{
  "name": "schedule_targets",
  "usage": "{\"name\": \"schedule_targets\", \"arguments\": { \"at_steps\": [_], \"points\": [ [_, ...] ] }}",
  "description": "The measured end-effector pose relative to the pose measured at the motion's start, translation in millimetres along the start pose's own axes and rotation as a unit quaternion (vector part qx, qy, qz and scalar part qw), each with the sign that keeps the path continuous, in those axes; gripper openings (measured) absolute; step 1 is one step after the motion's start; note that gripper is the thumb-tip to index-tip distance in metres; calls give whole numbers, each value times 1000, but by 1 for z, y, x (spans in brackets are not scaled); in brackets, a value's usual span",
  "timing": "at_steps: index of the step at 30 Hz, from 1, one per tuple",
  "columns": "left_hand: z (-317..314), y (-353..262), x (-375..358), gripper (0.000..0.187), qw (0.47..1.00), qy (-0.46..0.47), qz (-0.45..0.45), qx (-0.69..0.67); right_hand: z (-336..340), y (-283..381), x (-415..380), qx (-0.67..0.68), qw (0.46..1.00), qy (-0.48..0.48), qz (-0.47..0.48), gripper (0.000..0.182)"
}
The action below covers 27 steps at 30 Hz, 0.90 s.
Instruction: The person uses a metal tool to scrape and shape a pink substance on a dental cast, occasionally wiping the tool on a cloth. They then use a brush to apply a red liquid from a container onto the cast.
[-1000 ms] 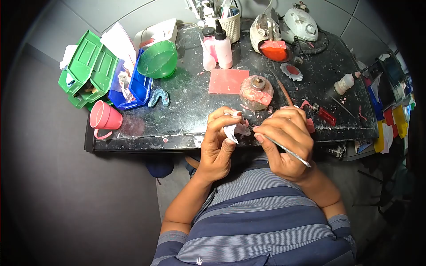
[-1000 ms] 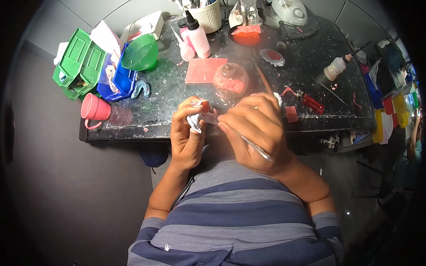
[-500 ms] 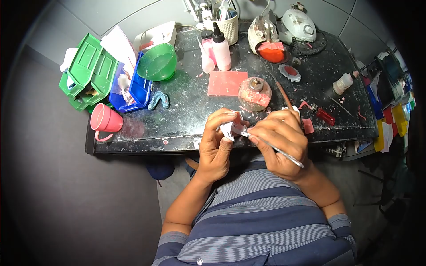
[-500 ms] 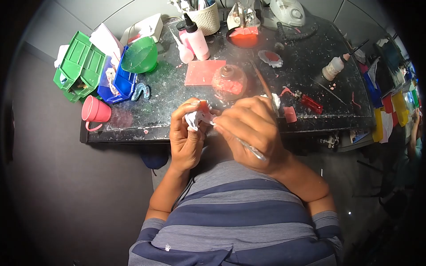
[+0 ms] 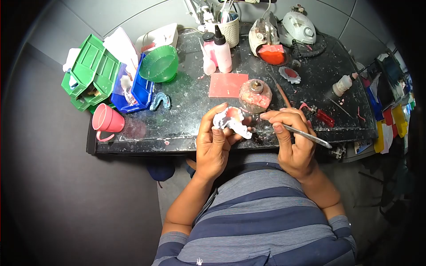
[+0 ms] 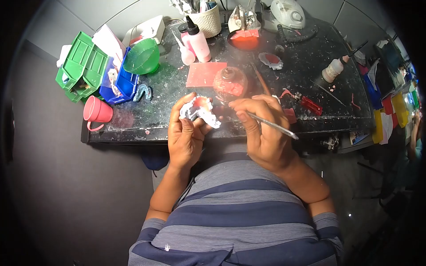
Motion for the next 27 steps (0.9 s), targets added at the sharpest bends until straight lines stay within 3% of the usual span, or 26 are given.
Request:
{"name": "schedule_targets", "arguments": {
  "at_steps": [5,7,11,14,23,25,27],
  "points": [
    [3,1,1,53,1000,-14,21,-17,-1,-2,-5,2,1000,-6,-17,12],
    [2,0,2,54,999,-15,25,-20,-4,-10,-10,70,988,37,-130,10],
    [1,-1,2,55,999,-19,25,-30,-2,-5,-5,47,995,38,-82,9],
    [-2,-5,1,56,1000,-15,22,-1,1,8,5,15,998,34,40,10],
    [4,-1,-1,48,998,25,39,-50,-5,-13,-12,148,986,27,-68,16],
    [1,-1,0,47,996,32,45,-65,-5,-18,-14,190,971,20,-141,17],
    [-2,-5,1,49,1000,-11,4,10,-1,-19,-11,141,985,7,-104,15]
  ]
}}
Point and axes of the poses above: each hand's wrist, its own x-axis towards the middle knuckle, its own z-axis out of the back of the hand, y = z × x, the point moved 5 cm from there along x, towards the middle knuckle, and after that the axes turned 4 degrees about -z, right-handed, at the moved point
